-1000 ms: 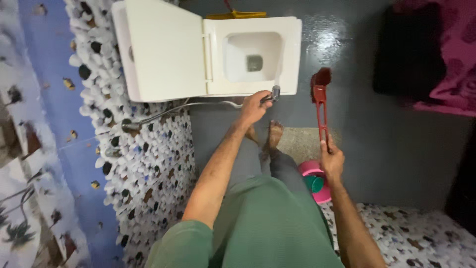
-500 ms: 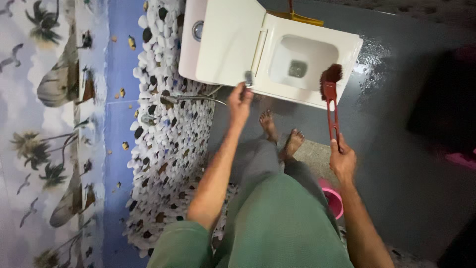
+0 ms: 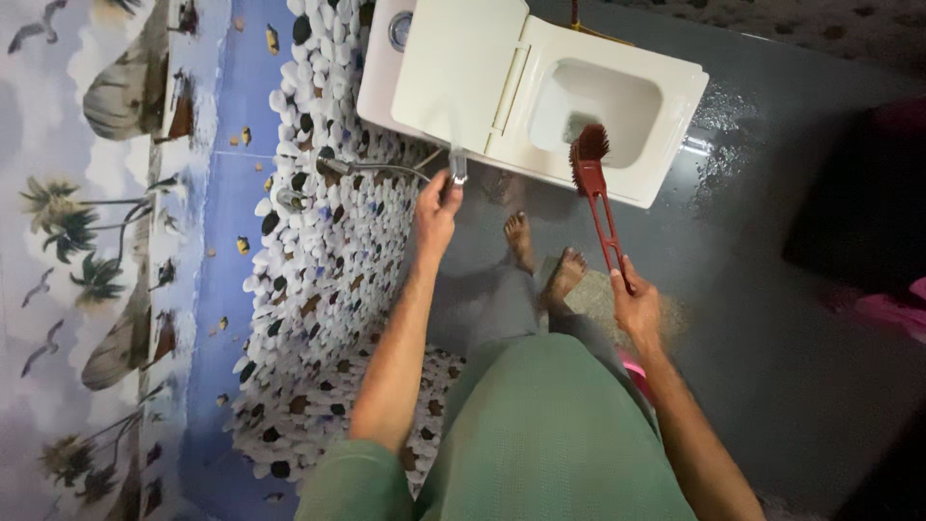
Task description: The person cleans a white toilet using a handheld bidet sprayer and a red toilet brush. They spray water into the bowl and scrub the interior surfaces, then rinse the brush and the surrounding floor area. The person also lifts and rinses the toilet seat lid before placing it back.
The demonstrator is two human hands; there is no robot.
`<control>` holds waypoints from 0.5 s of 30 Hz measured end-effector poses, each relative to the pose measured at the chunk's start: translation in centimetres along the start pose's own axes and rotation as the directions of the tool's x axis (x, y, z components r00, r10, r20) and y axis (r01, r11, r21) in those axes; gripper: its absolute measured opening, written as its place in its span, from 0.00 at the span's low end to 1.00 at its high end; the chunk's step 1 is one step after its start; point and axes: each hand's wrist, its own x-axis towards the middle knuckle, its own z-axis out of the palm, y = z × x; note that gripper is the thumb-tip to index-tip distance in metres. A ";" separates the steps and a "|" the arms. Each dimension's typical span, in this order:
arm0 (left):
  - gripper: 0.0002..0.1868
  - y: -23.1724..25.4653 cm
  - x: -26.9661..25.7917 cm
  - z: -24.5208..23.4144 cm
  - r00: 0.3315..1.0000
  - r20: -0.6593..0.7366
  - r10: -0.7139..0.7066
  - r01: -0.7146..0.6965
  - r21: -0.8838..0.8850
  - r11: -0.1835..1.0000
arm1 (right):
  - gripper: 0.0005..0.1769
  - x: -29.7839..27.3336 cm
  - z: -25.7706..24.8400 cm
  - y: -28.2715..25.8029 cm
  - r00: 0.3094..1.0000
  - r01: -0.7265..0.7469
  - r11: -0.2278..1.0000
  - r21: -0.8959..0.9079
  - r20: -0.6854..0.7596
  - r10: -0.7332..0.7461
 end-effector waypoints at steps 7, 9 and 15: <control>0.30 2.1 2.9 0.8 0.997 0.078 -0.006 0.009 -0.041 0.999 | 0.29 -2.7 -1.9 1.9 0.992 -0.129 0.984 -0.124 -0.030 0.126; 0.32 1.0 3.3 1.4 0.988 0.149 0.046 -0.030 -0.106 0.994 | 0.29 -3.5 -2.5 1.6 0.989 -0.144 0.974 -0.177 -0.056 0.136; 0.30 -1.6 2.5 3.1 0.975 0.223 0.022 0.002 -0.106 0.994 | 0.30 -5.0 -3.1 2.0 0.985 -0.119 0.986 -0.114 -0.142 0.102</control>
